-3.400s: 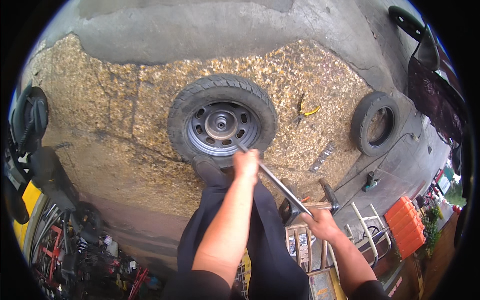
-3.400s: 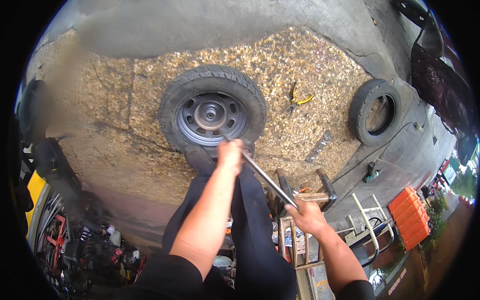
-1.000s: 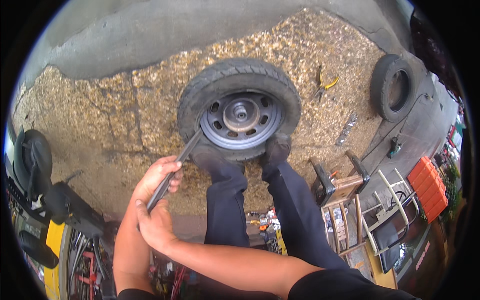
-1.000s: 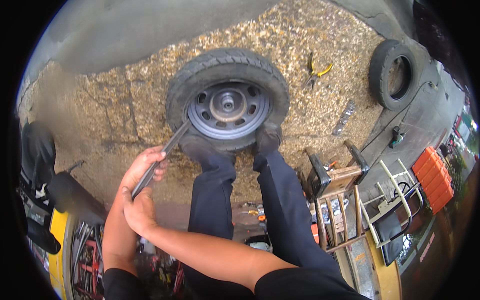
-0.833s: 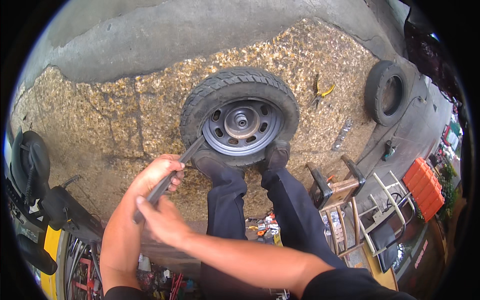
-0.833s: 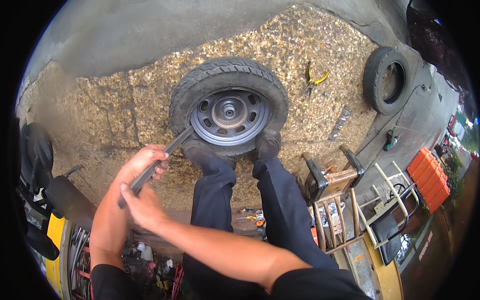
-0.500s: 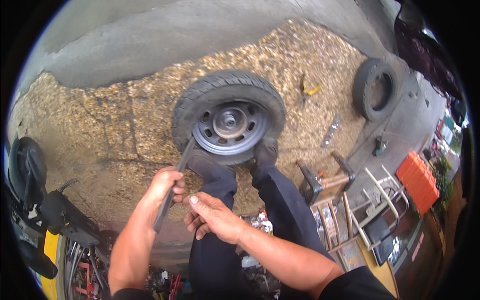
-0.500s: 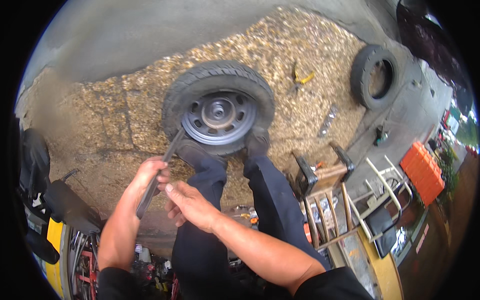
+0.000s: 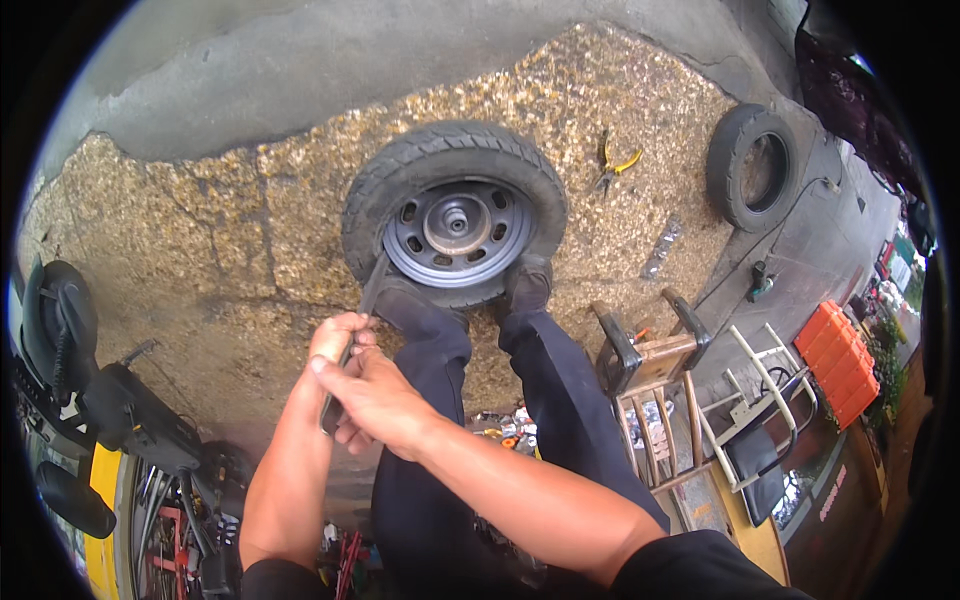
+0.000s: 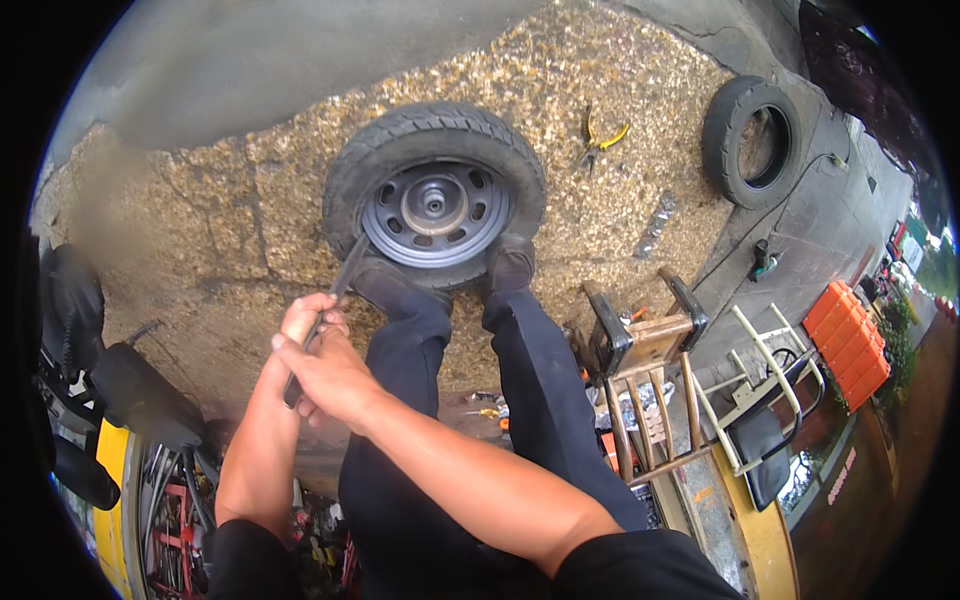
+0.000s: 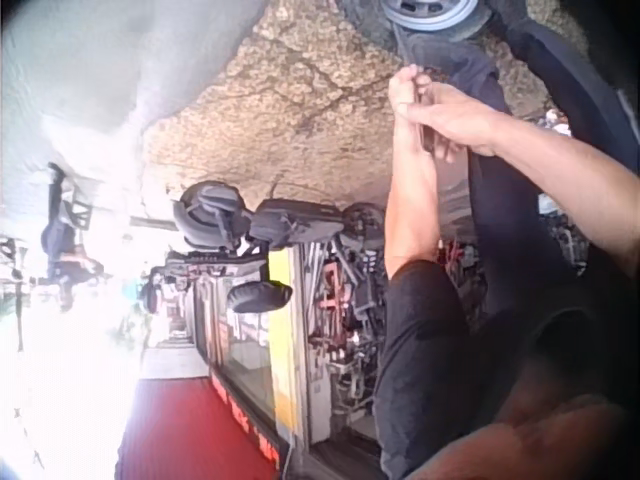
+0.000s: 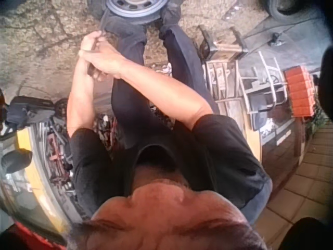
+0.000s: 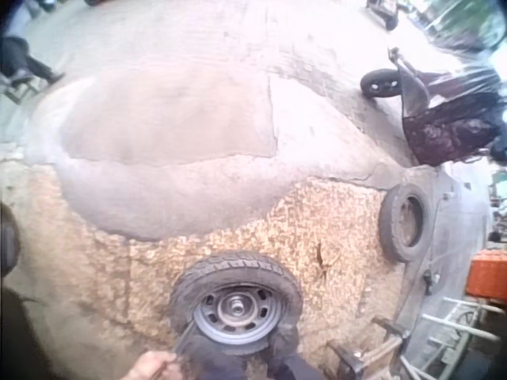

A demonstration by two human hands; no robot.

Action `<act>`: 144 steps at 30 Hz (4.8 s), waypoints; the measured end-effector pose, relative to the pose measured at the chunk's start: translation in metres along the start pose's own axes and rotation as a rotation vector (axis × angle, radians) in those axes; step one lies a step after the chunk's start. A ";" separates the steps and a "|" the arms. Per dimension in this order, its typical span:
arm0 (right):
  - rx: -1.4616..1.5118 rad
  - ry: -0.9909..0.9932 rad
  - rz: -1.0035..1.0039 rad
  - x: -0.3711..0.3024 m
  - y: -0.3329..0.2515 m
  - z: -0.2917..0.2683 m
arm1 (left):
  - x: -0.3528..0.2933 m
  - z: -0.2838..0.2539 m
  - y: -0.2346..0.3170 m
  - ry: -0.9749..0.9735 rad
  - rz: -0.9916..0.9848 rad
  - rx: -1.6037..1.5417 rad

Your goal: The person removes a tire from a metal rim using a metal pry bar. They repeatedly lever the tire bead over the rim edge, rotate the wheel, and use their foot to stabilize the rim until the tire is fully detached.

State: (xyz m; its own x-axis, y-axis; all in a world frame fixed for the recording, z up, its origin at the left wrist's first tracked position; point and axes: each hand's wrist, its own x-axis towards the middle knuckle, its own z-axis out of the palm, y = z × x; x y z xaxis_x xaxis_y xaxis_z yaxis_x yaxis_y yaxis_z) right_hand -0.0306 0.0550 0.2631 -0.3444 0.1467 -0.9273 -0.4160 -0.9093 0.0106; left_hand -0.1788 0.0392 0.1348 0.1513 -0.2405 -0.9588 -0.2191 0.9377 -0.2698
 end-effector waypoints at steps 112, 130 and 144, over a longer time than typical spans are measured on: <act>0.438 -0.087 -0.058 0.011 -0.061 -0.065 | -0.038 0.182 0.213 -0.048 0.940 0.063; 0.927 0.342 0.103 -0.034 0.048 -0.092 | 0.070 0.197 -0.020 -0.043 0.009 0.465; 0.769 0.571 0.193 0.119 0.142 -0.078 | 0.148 0.157 -0.028 -0.192 0.143 0.884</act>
State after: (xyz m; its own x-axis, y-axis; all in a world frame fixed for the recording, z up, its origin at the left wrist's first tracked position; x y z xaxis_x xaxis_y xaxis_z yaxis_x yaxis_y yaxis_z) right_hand -0.0643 -0.0870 0.1253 -0.0889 -0.3732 -0.9235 -0.9007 -0.3657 0.2346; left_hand 0.0008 0.0170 0.0146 0.3543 -0.1352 -0.9253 0.5573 0.8251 0.0928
